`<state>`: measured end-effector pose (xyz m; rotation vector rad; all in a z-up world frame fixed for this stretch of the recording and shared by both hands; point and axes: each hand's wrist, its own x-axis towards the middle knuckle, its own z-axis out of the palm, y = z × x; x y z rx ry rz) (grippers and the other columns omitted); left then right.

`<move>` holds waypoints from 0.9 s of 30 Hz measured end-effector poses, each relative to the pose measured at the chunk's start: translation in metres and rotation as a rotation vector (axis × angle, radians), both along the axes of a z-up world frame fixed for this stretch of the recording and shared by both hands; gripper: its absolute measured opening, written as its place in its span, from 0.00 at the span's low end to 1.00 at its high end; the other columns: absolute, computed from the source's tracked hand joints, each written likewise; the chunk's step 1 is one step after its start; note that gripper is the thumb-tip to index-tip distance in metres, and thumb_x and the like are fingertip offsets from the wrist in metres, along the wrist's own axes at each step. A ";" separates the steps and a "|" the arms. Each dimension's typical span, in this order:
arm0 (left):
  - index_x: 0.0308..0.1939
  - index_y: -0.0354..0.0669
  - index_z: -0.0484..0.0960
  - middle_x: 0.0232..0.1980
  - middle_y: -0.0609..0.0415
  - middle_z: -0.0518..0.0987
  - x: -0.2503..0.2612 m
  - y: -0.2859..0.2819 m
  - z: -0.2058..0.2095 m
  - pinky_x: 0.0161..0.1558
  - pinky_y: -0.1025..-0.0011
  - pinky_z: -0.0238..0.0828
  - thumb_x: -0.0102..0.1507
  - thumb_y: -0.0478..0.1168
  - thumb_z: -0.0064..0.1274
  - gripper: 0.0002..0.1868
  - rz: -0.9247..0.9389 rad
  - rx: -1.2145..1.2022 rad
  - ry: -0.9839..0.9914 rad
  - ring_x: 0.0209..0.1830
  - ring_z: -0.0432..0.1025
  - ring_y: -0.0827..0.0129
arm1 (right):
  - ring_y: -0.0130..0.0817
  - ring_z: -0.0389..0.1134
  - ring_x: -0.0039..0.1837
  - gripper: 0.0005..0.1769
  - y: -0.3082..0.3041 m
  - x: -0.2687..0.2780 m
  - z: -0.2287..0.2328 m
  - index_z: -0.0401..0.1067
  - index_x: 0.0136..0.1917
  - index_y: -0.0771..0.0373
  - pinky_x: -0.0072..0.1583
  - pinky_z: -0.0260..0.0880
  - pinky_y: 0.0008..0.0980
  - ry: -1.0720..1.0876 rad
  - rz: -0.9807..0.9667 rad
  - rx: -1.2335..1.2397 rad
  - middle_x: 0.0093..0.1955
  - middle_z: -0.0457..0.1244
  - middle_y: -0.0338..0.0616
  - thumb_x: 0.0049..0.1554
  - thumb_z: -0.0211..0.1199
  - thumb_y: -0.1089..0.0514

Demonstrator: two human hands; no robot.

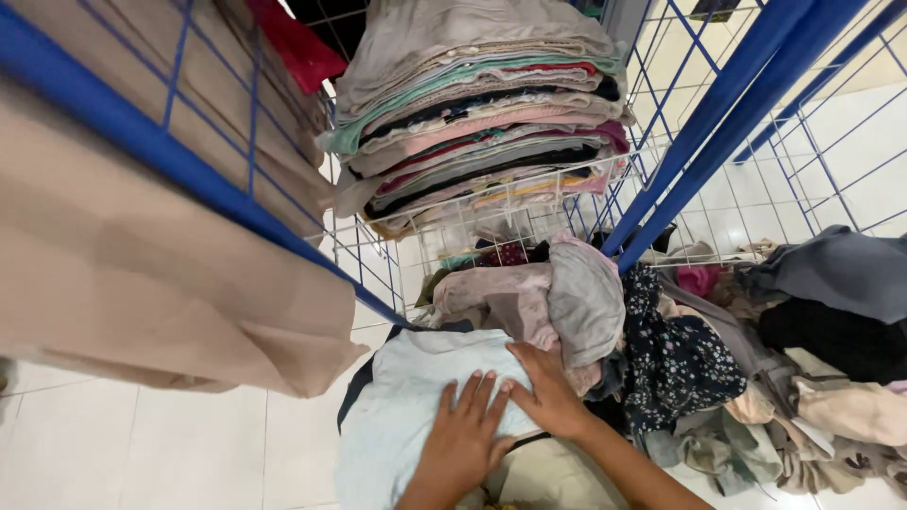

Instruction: Sorting and folding underwear from a low bin in a clothing store.

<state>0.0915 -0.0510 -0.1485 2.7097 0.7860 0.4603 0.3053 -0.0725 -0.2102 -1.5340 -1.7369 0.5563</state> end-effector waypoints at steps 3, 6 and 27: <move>0.72 0.33 0.64 0.75 0.28 0.58 0.012 -0.003 -0.012 0.67 0.32 0.41 0.57 0.56 0.63 0.48 0.016 0.007 0.065 0.76 0.50 0.34 | 0.55 0.61 0.70 0.28 0.007 0.029 -0.087 0.67 0.68 0.69 0.69 0.59 0.47 0.224 -0.089 -0.091 0.68 0.62 0.60 0.62 0.58 0.47; 0.75 0.36 0.60 0.77 0.28 0.56 0.010 0.005 -0.028 0.67 0.31 0.41 0.57 0.59 0.63 0.50 -0.005 -0.068 0.134 0.77 0.48 0.34 | 0.52 0.68 0.63 0.23 0.028 0.069 -0.206 0.73 0.62 0.65 0.65 0.67 0.42 0.171 -0.243 -0.274 0.58 0.68 0.56 0.59 0.58 0.49; 0.76 0.38 0.58 0.76 0.28 0.55 0.008 0.019 -0.066 0.64 0.29 0.44 0.56 0.64 0.63 0.54 0.036 -0.023 0.108 0.76 0.48 0.33 | 0.46 0.66 0.40 0.14 0.084 0.116 -0.248 0.75 0.45 0.67 0.43 0.67 0.46 0.413 -0.502 -0.595 0.37 0.65 0.49 0.48 0.71 0.57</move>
